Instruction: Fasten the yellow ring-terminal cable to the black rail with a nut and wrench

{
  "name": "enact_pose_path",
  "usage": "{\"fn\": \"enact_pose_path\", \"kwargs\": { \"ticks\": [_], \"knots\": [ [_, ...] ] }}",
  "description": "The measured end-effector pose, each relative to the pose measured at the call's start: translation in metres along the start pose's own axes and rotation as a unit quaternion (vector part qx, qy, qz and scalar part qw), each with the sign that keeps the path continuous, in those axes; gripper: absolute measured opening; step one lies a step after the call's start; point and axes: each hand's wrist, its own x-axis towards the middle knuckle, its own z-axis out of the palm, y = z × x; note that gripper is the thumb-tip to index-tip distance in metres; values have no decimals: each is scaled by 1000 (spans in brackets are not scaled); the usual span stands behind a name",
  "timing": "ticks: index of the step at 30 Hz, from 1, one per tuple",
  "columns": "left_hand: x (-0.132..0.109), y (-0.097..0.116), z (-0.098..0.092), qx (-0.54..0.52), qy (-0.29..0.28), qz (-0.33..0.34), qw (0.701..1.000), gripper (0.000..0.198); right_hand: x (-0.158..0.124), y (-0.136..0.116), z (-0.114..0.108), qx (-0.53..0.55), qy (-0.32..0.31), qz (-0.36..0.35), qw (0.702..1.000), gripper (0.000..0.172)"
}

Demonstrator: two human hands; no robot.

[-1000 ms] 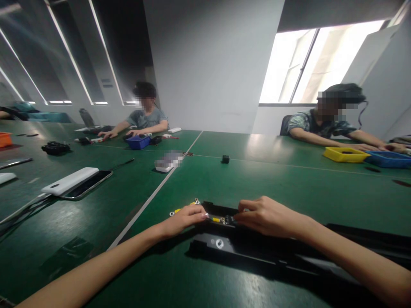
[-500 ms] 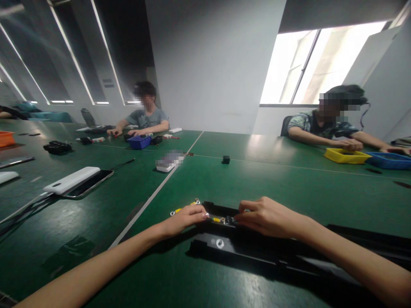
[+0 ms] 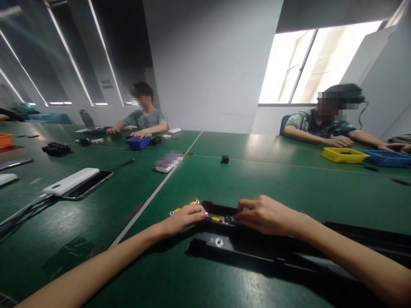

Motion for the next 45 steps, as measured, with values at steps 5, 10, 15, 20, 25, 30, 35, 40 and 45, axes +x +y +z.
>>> {"fn": "enact_pose_path", "kwargs": {
  "ticks": [5,10,15,20,25,30,35,40,45],
  "knots": [
    [0,0,0,3,0,-1,1000,31,0,1,1,-16,5,10,1000,26],
    [1,-3,-1,0,3,1,1000,32,1,-1,2,-1,4,13,1000,27],
    [1,-7,-1,-5,6,2,1000,34,3,-2,5,25,-3,25,999,27],
    [1,-10,-1,-6,11,1,1000,34,6,-3,5,56,-7,33,998,28],
    [2,-11,-1,-4,14,-2,1000,34,5,-5,5,74,-16,41,996,28],
    [2,-10,2,-9,21,-3,1000,36,5,-7,6,85,-17,47,995,28],
    [2,-10,4,-20,27,-4,999,38,5,-7,9,81,-18,57,995,29],
    [3,-10,4,-24,36,-4,999,34,4,-4,9,112,-27,54,992,30],
    [6,-10,4,-25,41,1,999,30,8,1,7,119,-41,28,992,28]
  ]
}}
